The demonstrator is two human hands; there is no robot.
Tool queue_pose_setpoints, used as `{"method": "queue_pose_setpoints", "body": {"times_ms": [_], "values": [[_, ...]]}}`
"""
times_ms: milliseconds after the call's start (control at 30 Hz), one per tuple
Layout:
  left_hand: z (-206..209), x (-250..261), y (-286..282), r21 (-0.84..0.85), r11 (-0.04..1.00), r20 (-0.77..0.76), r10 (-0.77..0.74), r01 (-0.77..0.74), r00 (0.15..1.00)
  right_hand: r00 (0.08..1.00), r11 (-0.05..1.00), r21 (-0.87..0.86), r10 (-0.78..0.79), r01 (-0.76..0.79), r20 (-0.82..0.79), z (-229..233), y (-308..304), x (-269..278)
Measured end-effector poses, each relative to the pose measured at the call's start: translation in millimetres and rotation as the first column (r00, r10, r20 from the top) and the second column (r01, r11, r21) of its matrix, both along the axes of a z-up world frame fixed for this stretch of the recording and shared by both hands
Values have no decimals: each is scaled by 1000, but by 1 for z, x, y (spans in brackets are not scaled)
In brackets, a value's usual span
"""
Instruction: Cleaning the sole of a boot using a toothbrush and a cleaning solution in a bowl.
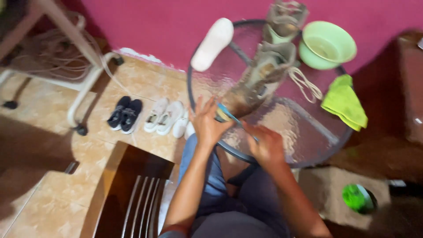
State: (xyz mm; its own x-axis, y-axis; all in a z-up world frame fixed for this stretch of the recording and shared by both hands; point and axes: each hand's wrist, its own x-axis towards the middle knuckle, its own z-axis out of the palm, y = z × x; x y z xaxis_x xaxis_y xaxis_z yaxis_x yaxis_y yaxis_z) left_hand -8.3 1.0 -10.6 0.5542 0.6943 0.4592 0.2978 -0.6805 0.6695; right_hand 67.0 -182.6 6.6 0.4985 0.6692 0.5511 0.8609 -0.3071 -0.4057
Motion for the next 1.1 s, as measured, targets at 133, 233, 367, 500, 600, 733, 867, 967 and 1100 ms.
{"method": "queue_pose_setpoints", "body": {"times_ms": [133,233,367,500,600,733,867,967,1100], "values": [[-20,3,4,6,1000,19,19,-19,1000,998,994,-87,-64,61,-27,8,-29,-7],[-17,1,3,4,998,11,-61,61,998,997,995,-51,-82,82,-3,7,-17,-6],[-14,-1,5,-16,995,4,-94,94,996,999,999,49,-6,9,-54,2,5,2],[-19,-5,12,-12,987,-26,-162,162,986,982,1000,28,6,-1,-190,1,-22,-9],[-16,-6,14,8,983,-97,-179,181,979,922,999,-11,-36,34,-385,-17,-54,-3],[23,-5,21,67,956,-48,-282,285,958,822,977,93,-107,190,-559,-49,-79,10],[17,16,29,108,829,26,-554,548,832,771,922,240,-90,304,-630,-68,-87,15],[25,12,24,159,835,172,-549,527,818,724,890,300,-47,344,-688,-39,-82,1],[12,3,20,-254,881,348,-302,399,888,632,841,297,-67,452,-772,-17,-73,-16]]}}
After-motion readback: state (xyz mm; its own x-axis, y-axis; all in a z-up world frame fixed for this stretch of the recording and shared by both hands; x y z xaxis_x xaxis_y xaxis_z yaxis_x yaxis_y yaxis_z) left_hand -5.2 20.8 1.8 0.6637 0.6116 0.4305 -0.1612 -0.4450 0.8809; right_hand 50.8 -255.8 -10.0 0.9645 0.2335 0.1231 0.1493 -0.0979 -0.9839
